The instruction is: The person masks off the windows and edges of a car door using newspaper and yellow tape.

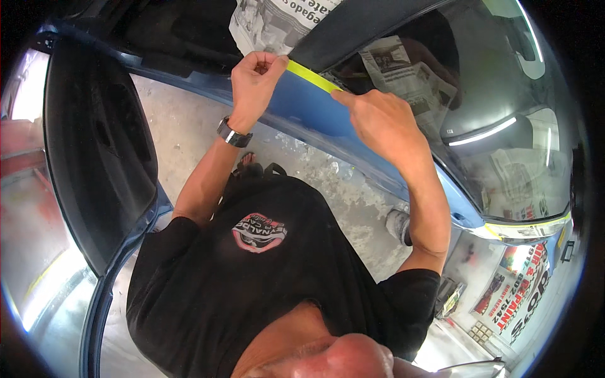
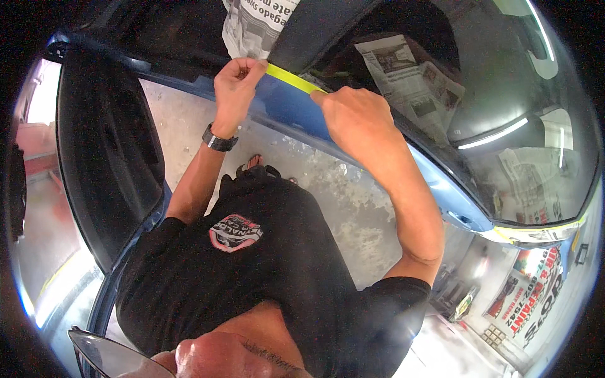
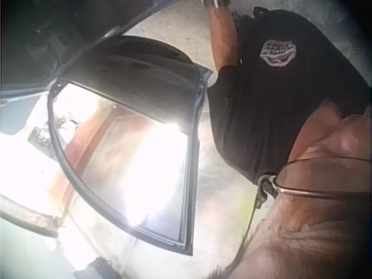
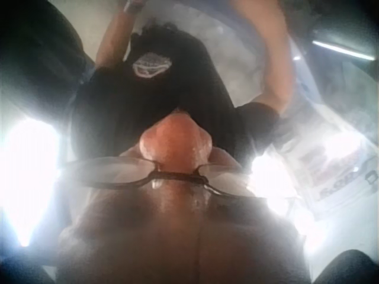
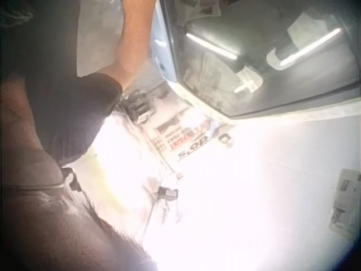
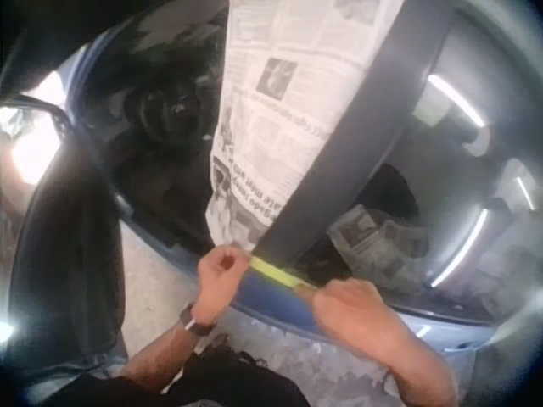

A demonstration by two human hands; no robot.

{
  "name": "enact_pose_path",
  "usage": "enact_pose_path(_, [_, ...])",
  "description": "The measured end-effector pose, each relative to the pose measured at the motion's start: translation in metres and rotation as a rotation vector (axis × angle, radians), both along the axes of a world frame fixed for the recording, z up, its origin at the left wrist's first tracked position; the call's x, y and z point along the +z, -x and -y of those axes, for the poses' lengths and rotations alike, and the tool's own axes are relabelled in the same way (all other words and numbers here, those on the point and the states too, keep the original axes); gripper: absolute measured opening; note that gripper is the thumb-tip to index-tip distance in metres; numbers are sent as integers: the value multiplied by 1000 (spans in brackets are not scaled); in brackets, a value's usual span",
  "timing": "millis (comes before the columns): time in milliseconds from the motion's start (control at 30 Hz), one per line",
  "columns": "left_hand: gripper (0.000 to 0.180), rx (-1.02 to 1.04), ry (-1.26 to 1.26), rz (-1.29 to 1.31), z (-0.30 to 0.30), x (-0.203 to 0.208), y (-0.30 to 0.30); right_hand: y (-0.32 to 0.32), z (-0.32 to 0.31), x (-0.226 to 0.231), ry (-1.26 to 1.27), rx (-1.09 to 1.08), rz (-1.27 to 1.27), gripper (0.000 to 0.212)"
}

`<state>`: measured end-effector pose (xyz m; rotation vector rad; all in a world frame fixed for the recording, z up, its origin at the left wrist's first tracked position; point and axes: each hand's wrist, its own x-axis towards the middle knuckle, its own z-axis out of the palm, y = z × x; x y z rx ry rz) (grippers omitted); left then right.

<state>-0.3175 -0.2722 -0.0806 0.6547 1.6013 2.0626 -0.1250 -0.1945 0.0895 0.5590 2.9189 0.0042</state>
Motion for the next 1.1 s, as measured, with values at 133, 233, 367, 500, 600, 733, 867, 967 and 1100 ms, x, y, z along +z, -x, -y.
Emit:
enact_pose_path(133, [22, -148, 25, 267, 6, 10, 15, 0, -2, 1, 24, 0, 20, 39])
enact_pose_path(233, [16, 30, -98, -40, 5, 4, 0, -3, -3, -1, 25, -6, 11, 40])
enact_pose_path(367, [29, 137, 15, -875, 19, 14, -9, 0, 0, 2, 40, -59, 73, 43])
enact_pose_path(500, [32, 73, 47, -941, 24, 12, -8, -2, -1, 1, 21, -35, 66, 45])
enact_pose_path(600, [34, 50, 64, -1006, 27, 14, -5, -3, -2, 0, 21, -20, 36, 44])
enact_pose_path(733, [37, 19, 96, -1065, 31, 15, -5, -3, -3, -2, 13, -22, -4, 43])
enact_pose_path(867, [39, 2, 149, -1091, 34, 17, -9, -2, -3, -1, 22, -28, 15, 42])
enact_pose_path(967, [40, -11, 182, -1154, 35, 21, -12, -1, -4, 0, 27, -34, 21, 42])
enact_pose_path(1100, [43, 8, 239, -1193, 37, 24, -21, 0, -4, 0, 26, -36, 18, 41])
